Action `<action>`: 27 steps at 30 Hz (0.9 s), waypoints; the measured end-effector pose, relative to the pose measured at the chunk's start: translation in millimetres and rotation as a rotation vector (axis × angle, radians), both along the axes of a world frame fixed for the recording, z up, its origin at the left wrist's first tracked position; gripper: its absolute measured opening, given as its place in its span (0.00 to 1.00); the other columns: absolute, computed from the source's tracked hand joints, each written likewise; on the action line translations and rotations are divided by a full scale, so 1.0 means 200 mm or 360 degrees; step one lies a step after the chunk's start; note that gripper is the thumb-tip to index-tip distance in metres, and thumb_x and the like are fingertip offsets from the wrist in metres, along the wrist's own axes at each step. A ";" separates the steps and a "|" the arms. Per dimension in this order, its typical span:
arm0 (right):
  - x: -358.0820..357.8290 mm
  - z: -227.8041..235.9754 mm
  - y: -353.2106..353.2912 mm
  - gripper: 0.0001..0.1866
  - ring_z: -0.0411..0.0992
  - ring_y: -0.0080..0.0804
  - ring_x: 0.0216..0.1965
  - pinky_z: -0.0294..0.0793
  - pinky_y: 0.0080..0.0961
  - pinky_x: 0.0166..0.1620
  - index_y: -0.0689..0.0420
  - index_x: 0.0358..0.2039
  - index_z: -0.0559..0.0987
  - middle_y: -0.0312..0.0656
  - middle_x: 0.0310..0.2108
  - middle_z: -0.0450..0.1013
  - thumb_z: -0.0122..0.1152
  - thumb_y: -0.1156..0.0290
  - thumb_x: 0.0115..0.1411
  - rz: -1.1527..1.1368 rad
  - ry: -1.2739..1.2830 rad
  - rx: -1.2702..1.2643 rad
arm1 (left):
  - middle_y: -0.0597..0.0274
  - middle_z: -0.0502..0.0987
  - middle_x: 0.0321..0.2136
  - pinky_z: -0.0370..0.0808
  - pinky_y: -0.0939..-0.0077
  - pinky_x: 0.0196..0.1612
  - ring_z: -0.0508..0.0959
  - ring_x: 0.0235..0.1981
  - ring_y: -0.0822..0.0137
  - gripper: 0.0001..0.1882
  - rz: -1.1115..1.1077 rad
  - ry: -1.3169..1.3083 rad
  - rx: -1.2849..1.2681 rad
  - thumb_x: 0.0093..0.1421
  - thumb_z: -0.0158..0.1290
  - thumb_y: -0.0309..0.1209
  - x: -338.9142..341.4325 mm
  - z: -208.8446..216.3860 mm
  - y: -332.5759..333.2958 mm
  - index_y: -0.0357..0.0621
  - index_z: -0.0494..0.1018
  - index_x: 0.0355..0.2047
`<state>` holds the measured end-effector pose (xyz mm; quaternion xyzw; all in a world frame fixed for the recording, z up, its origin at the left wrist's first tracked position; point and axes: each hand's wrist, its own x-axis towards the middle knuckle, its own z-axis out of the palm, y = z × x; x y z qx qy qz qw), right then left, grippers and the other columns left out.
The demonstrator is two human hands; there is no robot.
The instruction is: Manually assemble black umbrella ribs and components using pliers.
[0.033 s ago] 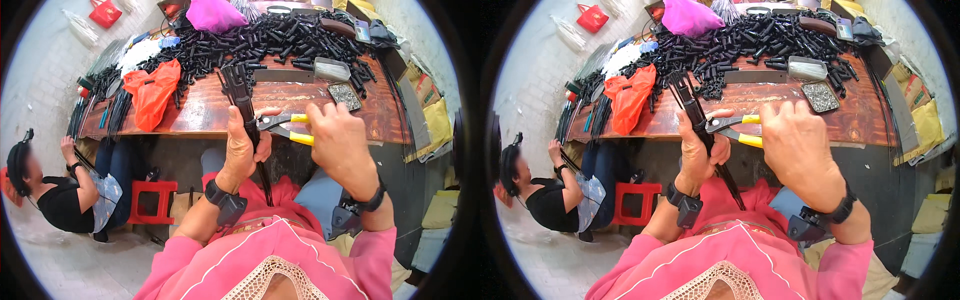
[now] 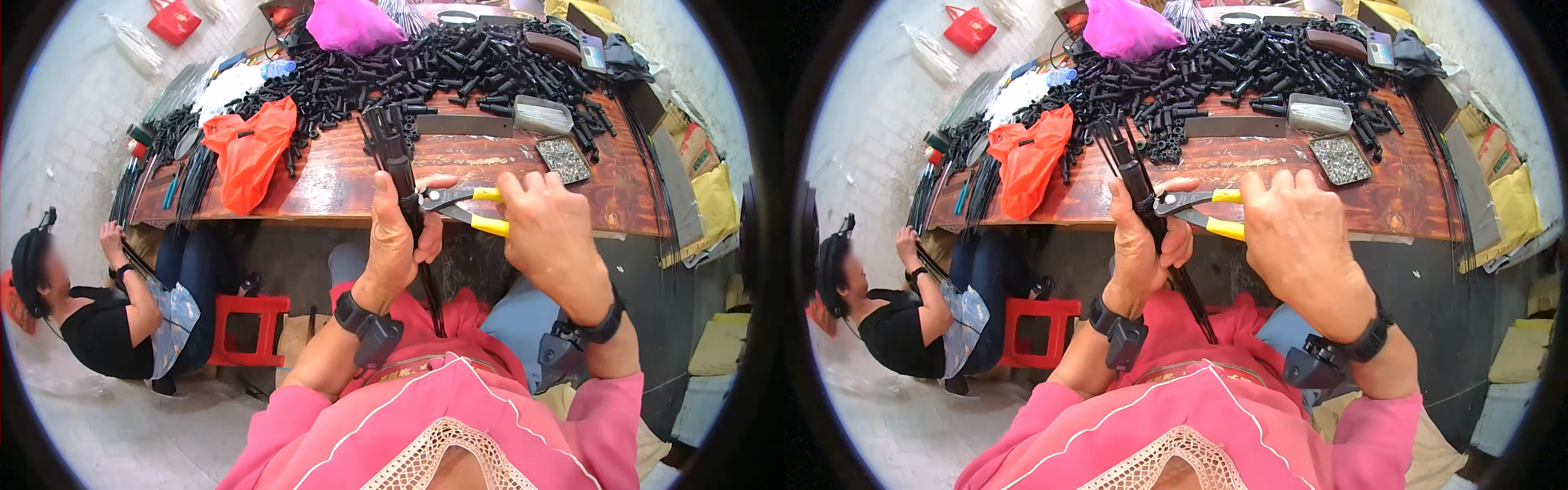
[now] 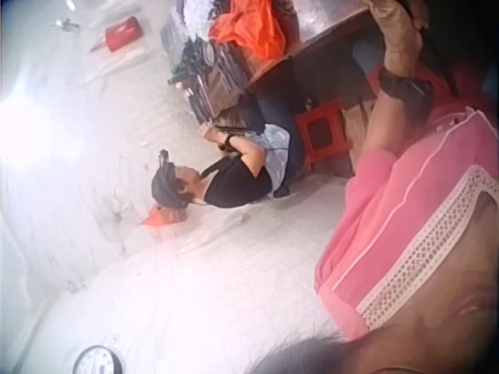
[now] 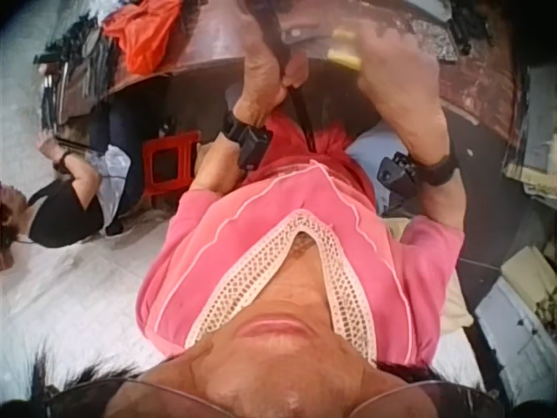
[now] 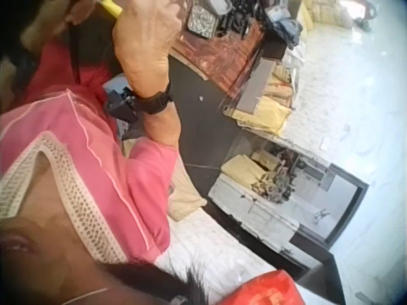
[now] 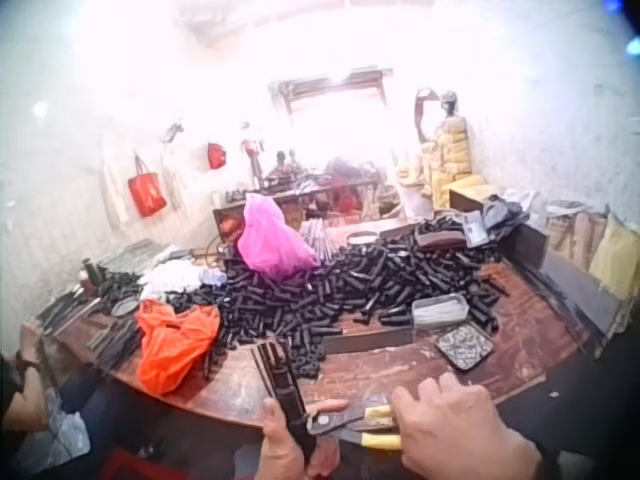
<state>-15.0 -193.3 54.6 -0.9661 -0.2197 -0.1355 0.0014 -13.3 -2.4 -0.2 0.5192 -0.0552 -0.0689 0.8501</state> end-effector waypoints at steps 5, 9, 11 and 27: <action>0.03 -0.15 0.02 0.24 0.69 0.49 0.39 0.73 0.41 0.37 0.59 0.47 0.70 0.49 0.36 0.69 0.62 0.78 0.47 0.0113 -0.0027 0.0357 | 0.73 0.56 0.07 0.56 0.81 0.11 0.55 0.06 0.78 0.53 0.0115 0.0060 0.0003 0.58 0.23 0.75 0.02 0.01 0.02 0.35 0.69 0.54; 0.03 -0.17 0.00 0.21 0.71 0.49 0.41 0.72 0.43 0.38 0.59 0.45 0.71 0.50 0.36 0.71 0.62 0.76 0.48 0.0235 0.0038 0.0613 | 0.73 0.58 0.08 0.55 0.83 0.12 0.55 0.07 0.79 0.54 0.0014 0.0014 -0.0151 0.56 0.23 0.76 0.04 -0.02 0.06 0.37 0.72 0.52; 0.03 -0.11 -0.01 0.15 0.74 0.47 0.35 0.73 0.42 0.35 0.59 0.38 0.71 0.47 0.30 0.73 0.63 0.72 0.50 0.0009 0.0301 0.0340 | 0.73 0.58 0.08 0.55 0.83 0.12 0.55 0.07 0.79 0.54 -0.0004 0.0020 -0.0144 0.56 0.23 0.76 0.03 -0.01 0.07 0.36 0.72 0.51; 0.04 0.03 0.03 0.07 0.78 0.37 0.31 0.77 0.32 0.32 0.57 0.30 0.74 0.45 0.27 0.75 0.60 0.69 0.52 0.0037 -0.0182 -0.0161 | 0.73 0.58 0.07 0.56 0.83 0.12 0.56 0.07 0.79 0.53 0.0041 0.0064 0.0006 0.57 0.22 0.75 0.00 0.00 0.02 0.38 0.74 0.49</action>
